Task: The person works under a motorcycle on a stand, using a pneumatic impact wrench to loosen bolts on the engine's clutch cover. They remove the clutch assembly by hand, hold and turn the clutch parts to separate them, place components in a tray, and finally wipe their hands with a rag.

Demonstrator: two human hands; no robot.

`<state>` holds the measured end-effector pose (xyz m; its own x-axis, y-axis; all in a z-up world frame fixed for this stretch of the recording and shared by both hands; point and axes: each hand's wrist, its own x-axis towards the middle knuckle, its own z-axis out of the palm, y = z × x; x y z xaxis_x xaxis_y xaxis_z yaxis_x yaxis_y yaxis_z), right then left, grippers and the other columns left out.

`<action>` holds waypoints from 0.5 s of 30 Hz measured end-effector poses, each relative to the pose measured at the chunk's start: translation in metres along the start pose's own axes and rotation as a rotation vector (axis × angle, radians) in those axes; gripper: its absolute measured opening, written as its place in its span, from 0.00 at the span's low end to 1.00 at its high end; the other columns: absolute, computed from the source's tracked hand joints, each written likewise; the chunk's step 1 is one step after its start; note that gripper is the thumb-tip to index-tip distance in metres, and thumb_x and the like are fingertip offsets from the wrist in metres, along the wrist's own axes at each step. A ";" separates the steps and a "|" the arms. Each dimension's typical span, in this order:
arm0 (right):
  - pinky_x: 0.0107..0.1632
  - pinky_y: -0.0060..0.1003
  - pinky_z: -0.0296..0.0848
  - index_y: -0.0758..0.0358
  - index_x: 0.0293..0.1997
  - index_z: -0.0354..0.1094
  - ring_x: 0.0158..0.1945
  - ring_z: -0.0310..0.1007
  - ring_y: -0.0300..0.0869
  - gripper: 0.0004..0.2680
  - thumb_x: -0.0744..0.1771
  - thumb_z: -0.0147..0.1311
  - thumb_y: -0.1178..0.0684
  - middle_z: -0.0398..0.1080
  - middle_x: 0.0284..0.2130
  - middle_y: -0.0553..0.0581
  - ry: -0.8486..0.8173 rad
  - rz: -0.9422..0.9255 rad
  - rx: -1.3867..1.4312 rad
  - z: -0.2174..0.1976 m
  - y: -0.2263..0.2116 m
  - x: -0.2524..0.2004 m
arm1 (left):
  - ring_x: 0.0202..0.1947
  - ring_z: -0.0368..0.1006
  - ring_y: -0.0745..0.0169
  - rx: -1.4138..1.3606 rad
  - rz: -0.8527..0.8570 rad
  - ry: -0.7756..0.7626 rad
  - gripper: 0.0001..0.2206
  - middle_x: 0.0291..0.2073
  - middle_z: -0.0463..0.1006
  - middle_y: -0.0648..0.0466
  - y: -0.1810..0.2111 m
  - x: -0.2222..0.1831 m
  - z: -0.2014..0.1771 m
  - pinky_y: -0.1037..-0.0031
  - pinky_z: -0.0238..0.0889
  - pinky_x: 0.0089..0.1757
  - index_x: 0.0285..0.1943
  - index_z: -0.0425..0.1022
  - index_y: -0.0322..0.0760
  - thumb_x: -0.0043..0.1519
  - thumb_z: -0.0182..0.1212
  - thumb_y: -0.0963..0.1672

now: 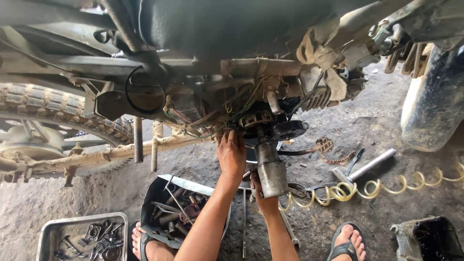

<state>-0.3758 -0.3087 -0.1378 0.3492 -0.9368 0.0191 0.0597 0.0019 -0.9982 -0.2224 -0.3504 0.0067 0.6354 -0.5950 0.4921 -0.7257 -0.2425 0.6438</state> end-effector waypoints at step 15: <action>0.32 0.31 0.66 0.65 0.42 0.67 0.30 0.65 0.34 0.05 0.69 0.57 0.56 0.69 0.30 0.51 -0.077 0.090 0.350 -0.003 -0.050 0.010 | 0.35 0.82 0.57 -0.345 -0.546 -0.113 0.07 0.34 0.85 0.43 0.008 -0.018 0.040 0.70 0.70 0.38 0.45 0.83 0.32 0.63 0.65 0.42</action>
<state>-0.3780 -0.3191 -0.0877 0.4360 -0.8985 -0.0506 0.3371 0.2152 -0.9165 -0.2497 -0.3720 -0.0205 0.8432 -0.5375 -0.0108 -0.1688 -0.2839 0.9439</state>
